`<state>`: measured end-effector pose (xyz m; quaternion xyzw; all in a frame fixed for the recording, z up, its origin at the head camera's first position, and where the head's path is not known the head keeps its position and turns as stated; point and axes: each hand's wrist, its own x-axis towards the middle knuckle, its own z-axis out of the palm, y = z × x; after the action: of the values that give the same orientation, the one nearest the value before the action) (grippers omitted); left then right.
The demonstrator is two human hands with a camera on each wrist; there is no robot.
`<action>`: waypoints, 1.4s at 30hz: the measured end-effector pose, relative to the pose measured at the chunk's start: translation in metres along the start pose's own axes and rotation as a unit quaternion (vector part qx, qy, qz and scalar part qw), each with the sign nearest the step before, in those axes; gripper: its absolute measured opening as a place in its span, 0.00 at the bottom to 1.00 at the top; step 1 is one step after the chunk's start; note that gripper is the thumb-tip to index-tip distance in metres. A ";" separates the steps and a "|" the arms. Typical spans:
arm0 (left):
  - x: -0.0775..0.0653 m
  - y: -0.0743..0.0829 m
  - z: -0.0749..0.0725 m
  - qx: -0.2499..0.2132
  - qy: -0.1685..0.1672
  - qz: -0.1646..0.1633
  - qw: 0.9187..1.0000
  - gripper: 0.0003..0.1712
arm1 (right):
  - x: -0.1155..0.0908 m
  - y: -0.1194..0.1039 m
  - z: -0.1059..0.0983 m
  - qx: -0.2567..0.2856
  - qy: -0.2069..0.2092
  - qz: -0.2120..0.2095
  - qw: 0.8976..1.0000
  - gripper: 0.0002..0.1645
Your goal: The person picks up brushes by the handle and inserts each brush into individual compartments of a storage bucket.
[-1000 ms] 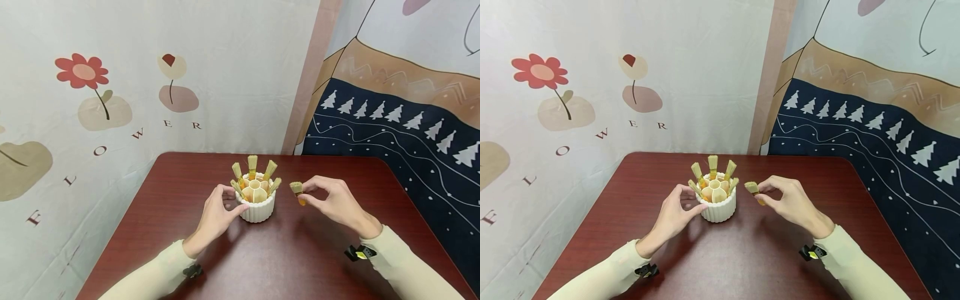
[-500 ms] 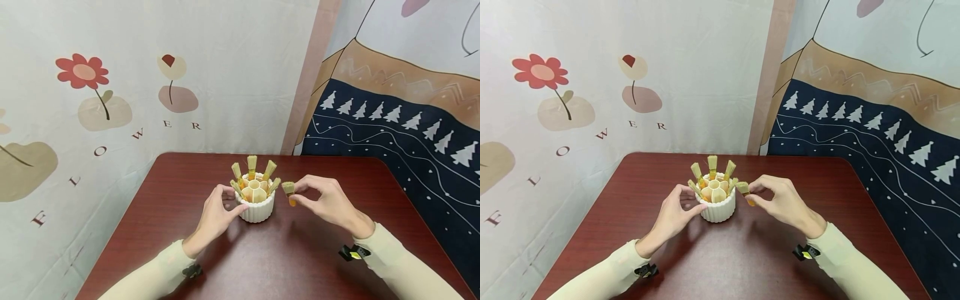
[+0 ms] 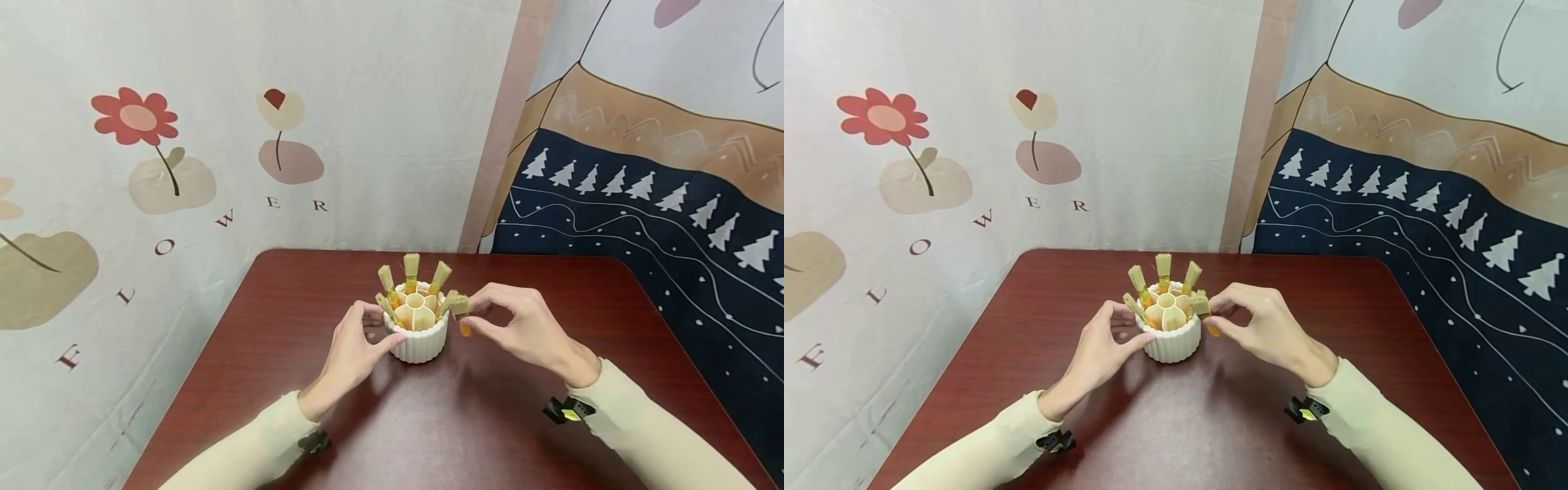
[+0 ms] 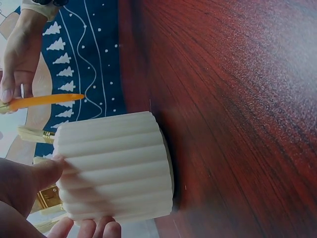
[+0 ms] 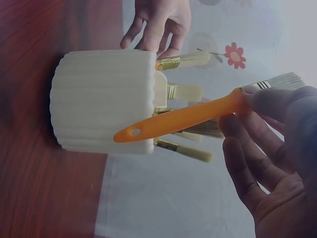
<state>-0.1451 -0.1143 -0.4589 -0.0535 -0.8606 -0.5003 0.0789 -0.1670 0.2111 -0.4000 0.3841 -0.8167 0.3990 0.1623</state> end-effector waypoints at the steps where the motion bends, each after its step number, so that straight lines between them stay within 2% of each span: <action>1: 0.000 0.000 0.000 0.001 0.000 0.001 1.000 0.31 | 0.001 -0.001 0.000 0.001 0.000 -0.002 1.000 0.29; 21: 0.001 -0.002 0.000 0.005 0.000 0.012 1.000 0.31 | 0.022 -0.012 0.008 0.015 0.021 -0.058 0.998 0.24; 34: 0.001 -0.002 0.001 0.004 0.001 0.011 1.000 0.32 | 0.031 -0.017 0.016 0.031 0.026 -0.062 0.997 0.19; 42: 0.001 -0.003 0.001 -0.002 0.001 0.011 1.000 0.32 | 0.033 -0.019 0.021 0.039 0.029 -0.068 0.997 0.21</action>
<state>-0.1464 -0.1149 -0.4618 -0.0628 -0.8588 -0.5013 0.0854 -0.1736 0.1713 -0.3845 0.4330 -0.7675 0.4297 0.1971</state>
